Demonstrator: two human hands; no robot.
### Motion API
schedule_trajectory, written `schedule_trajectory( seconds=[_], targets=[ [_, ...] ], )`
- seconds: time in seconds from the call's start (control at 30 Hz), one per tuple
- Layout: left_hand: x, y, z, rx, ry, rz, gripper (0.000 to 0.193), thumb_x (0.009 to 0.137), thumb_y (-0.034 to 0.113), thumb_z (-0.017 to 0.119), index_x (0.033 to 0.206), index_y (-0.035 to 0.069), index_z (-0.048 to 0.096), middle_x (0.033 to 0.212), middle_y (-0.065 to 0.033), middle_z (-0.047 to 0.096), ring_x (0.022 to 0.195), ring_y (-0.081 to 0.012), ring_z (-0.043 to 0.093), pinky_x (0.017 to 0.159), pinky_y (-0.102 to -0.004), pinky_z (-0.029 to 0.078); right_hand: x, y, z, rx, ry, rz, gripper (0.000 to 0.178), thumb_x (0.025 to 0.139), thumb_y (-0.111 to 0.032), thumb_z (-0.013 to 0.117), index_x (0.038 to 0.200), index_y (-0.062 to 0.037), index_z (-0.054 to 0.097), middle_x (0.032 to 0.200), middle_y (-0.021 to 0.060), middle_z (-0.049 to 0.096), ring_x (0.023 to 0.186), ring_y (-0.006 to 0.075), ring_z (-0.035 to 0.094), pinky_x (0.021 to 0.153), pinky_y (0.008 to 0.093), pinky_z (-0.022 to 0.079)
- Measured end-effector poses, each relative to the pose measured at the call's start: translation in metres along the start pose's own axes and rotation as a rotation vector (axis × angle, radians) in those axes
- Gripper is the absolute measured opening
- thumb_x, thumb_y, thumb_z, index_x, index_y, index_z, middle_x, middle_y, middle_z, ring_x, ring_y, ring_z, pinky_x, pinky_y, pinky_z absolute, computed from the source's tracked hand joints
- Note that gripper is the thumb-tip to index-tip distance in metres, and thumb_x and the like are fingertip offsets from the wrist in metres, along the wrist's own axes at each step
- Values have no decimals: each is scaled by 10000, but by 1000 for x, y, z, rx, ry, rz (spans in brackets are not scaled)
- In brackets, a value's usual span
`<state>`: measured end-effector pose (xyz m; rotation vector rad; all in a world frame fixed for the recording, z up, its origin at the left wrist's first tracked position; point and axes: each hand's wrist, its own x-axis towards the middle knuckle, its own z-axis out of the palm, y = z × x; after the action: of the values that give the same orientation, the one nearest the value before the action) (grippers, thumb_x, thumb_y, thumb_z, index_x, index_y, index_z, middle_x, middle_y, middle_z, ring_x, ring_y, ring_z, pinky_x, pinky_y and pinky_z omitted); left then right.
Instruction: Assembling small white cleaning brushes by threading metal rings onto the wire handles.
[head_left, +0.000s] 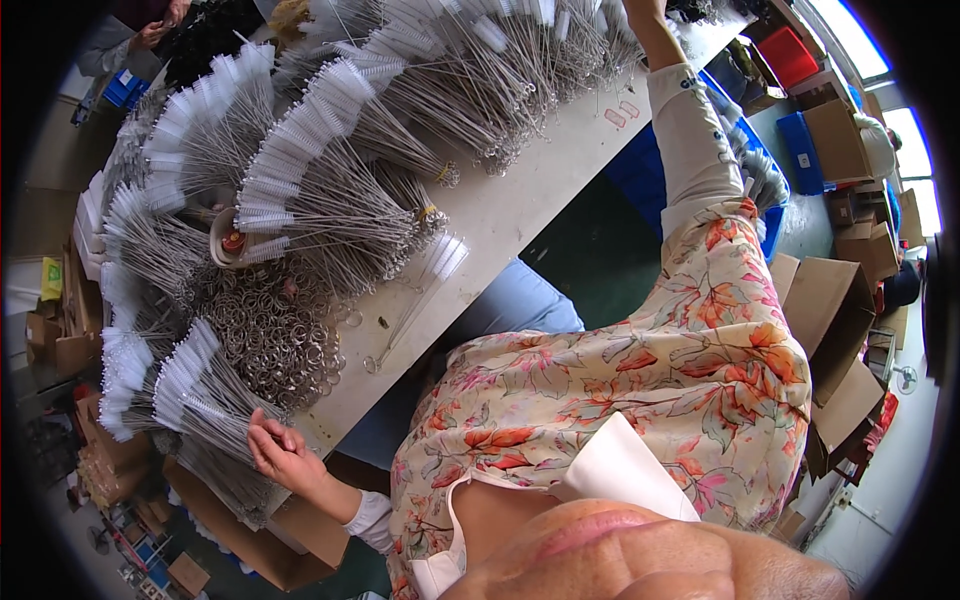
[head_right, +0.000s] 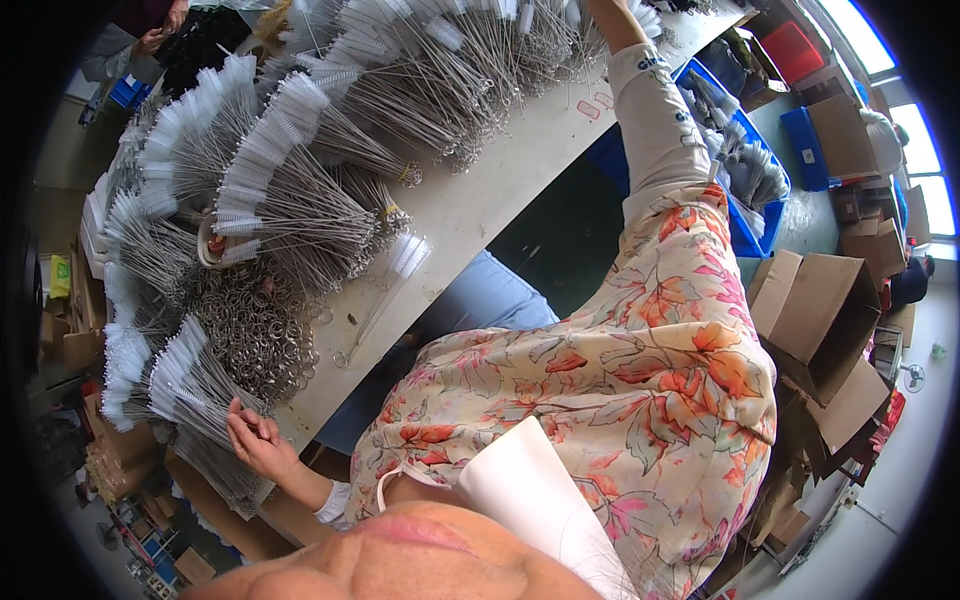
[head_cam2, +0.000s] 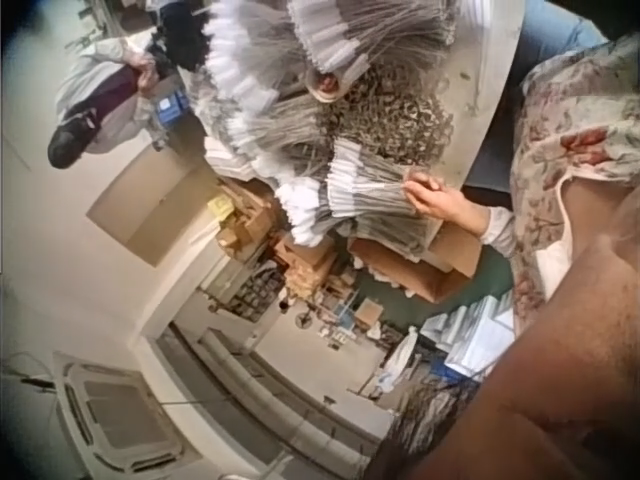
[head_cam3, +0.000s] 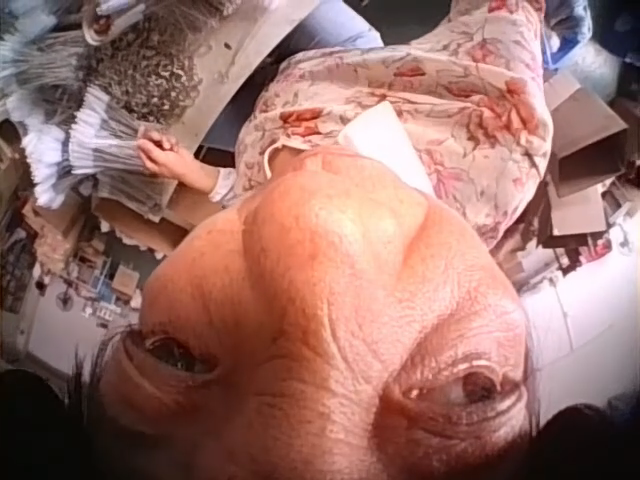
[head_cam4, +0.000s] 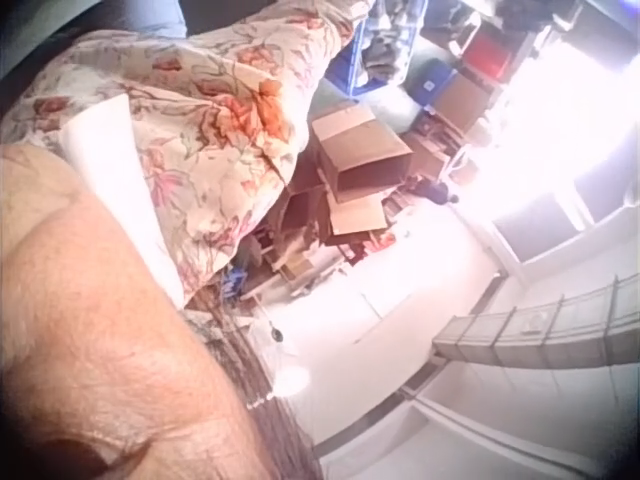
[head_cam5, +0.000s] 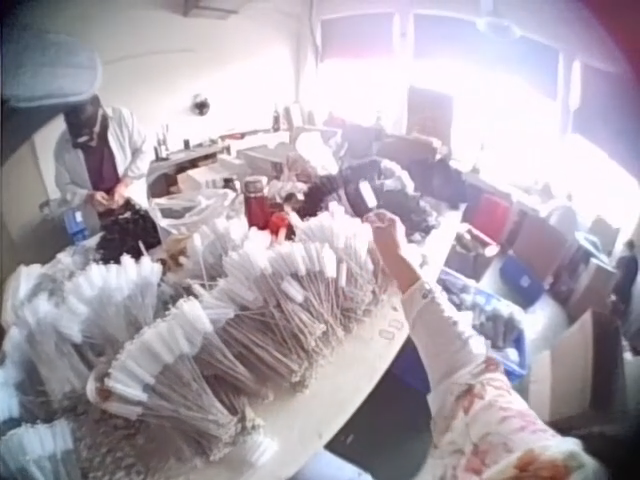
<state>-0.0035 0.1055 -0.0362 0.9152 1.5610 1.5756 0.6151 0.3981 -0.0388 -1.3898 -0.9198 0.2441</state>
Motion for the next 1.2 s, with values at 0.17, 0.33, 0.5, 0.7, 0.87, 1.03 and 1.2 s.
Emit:
schedule_trajectory(
  seconds=[0.17,0.33,0.5,0.7,0.87,1.03,1.2],
  targets=[
    [4,-6,12,-47,-42,-43,279,940,212,463,1045,-31,550,666,19,399,493,-25,268,404,-160,185,-18,53,-64,-460,-21,-1,175,768,-206,647,795,-33,635,736,69,565,585,176,525,535,329,434],
    [-7,-9,7,-23,-15,-42,276,938,209,462,1024,-32,567,692,6,428,515,-32,295,417,-170,210,1,63,-59,-548,-237,47,234,717,-233,695,817,-27,648,668,75,582,650,180,531,574,352,429],
    [-2,-16,14,-225,-56,54,307,934,234,454,1000,-37,582,736,-8,435,566,-51,331,461,-193,259,19,14,-73,-725,-19,-386,171,829,-188,581,915,-41,567,844,72,595,774,208,585,661,331,491],
    [-18,13,83,-27,-306,160,269,934,162,461,1063,-43,577,663,30,422,510,-26,331,425,-158,250,-88,-95,-36,195,-294,-374,99,863,-75,495,923,-31,560,963,88,564,878,208,560,795,342,492],
    [-39,-1,141,64,-587,346,197,858,47,561,1050,6,569,747,-29,550,535,-70,498,463,-210,410,-332,-167,60,811,-1039,324,163,859,-157,568,963,-35,538,934,47,613,796,105,562,681,266,480],
    [-41,-13,135,204,-347,651,168,722,43,671,858,54,573,862,-95,562,763,-258,570,648,-322,470,-381,-179,47,787,-1148,315,315,900,-241,515,1083,13,540,1049,92,573,925,161,534,847,304,409],
    [-46,-11,129,199,-262,1037,153,724,80,670,844,68,577,900,-63,553,807,-223,578,677,-297,490,-373,-136,36,755,-1127,708,329,950,-260,435,984,16,612,1047,90,581,939,157,559,823,296,444]
  ],
)
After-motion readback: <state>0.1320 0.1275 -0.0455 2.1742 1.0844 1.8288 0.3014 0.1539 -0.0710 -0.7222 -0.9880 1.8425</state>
